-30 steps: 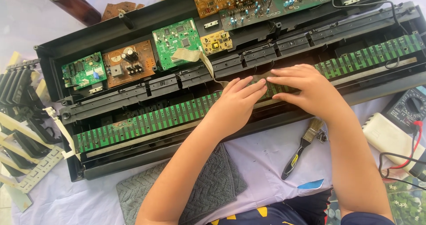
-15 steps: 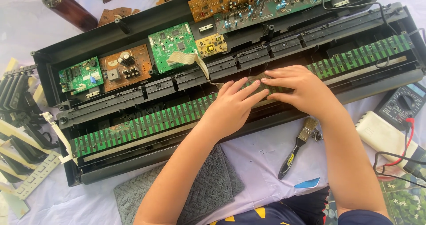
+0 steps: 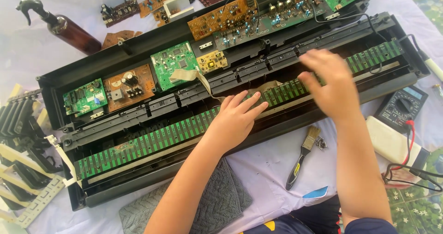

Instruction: The person uses multimeter probes to test a green circuit board, then sets the board aside. They use a brush to clean the interior of a disassembled electronic device, then place the circuit board back into the device's housing.

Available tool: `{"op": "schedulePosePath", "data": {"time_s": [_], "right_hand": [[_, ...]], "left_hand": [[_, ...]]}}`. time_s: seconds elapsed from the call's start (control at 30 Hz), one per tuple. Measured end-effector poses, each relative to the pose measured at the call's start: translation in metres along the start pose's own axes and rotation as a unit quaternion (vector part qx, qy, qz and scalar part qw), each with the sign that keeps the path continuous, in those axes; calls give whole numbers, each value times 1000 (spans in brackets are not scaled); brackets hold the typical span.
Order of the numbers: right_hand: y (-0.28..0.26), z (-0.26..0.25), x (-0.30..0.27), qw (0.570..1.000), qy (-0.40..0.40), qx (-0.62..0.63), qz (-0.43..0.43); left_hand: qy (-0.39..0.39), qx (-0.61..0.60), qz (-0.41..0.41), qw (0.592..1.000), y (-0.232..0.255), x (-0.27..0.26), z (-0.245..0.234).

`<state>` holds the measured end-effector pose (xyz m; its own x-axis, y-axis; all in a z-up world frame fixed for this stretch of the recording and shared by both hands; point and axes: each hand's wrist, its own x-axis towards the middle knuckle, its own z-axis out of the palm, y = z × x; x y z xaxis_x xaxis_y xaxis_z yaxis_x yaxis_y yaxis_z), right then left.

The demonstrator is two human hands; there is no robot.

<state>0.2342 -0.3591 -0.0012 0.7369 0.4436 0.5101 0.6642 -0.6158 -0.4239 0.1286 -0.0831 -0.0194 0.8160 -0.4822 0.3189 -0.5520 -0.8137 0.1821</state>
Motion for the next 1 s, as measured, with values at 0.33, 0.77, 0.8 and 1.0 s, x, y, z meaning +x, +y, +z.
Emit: {"op": "schedulePosePath", "data": {"time_s": [0.33, 0.77, 0.8, 1.0], "right_hand": [[62, 6, -19, 941, -40, -206, 265], [114, -22, -48, 905, 204, -307, 212], [124, -22, -52, 913, 187, -265, 247], [148, -30, -55, 914, 215, -126, 321]], "left_hand": [[4, -45, 1, 999, 0, 0, -6], [-1, -57, -2, 998, 0, 1, -6], [-1, -54, -1, 999, 0, 1, -6], [-11, -61, 1, 998, 0, 1, -9]]}}
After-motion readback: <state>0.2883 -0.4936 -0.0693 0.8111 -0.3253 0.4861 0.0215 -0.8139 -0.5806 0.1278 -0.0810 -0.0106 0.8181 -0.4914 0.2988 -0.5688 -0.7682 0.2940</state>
